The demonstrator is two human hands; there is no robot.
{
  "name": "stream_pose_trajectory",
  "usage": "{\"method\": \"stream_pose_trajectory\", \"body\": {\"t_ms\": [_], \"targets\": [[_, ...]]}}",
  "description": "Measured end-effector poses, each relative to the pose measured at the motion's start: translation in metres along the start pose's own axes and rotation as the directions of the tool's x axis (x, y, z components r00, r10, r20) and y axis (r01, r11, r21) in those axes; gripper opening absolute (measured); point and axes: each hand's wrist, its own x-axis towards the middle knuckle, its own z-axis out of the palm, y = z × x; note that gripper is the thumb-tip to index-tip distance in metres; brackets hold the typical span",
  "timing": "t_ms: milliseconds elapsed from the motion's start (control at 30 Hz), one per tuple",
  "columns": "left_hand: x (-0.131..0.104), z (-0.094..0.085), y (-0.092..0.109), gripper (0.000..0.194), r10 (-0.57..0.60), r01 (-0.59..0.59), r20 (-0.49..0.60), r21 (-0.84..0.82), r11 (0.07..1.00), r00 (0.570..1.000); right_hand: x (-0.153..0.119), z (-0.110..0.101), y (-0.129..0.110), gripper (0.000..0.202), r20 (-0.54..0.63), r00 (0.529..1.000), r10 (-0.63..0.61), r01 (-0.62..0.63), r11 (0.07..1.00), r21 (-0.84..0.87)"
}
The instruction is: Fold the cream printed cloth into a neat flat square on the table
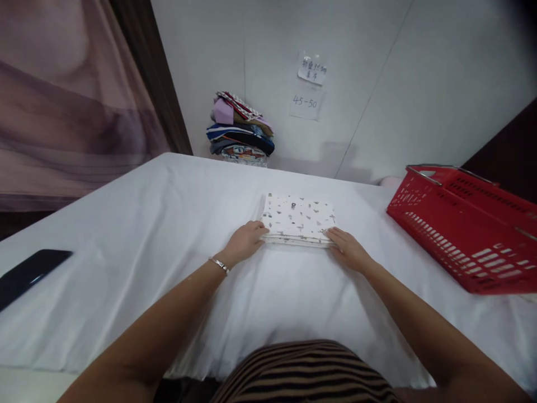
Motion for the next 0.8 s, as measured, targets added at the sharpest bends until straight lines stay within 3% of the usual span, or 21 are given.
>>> {"method": "stream_pose_trajectory", "body": {"t_ms": [233,367,467,667,800], "targets": [[0.007,-0.012,-0.001,0.029,0.067,-0.08,0.09,0.15,0.986,0.994,-0.011,0.005,0.002,0.049,-0.028,0.999,0.036,-0.034,0.997,0.066],[0.008,-0.01,0.001,0.031,0.035,-0.052,0.087,0.201,0.978,0.996,-0.01,0.006,-0.003,0.046,0.004,0.998,0.062,-0.062,0.995,0.073],[0.001,-0.003,0.0,0.03,-0.023,0.011,0.085,0.136,0.991,0.996,-0.011,0.008,-0.005,0.046,0.024,0.997,0.071,-0.073,0.994,0.077],[-0.011,-0.006,0.003,0.027,-0.052,0.051,0.025,0.037,0.998,0.998,-0.012,0.002,-0.008,0.049,0.084,0.994,0.076,-0.084,0.992,0.093],[0.009,-0.016,0.019,0.025,-0.091,0.096,-0.108,0.041,0.995,0.99,0.017,-0.016,-0.019,0.051,0.094,0.979,0.18,-0.19,0.975,0.113]]}}
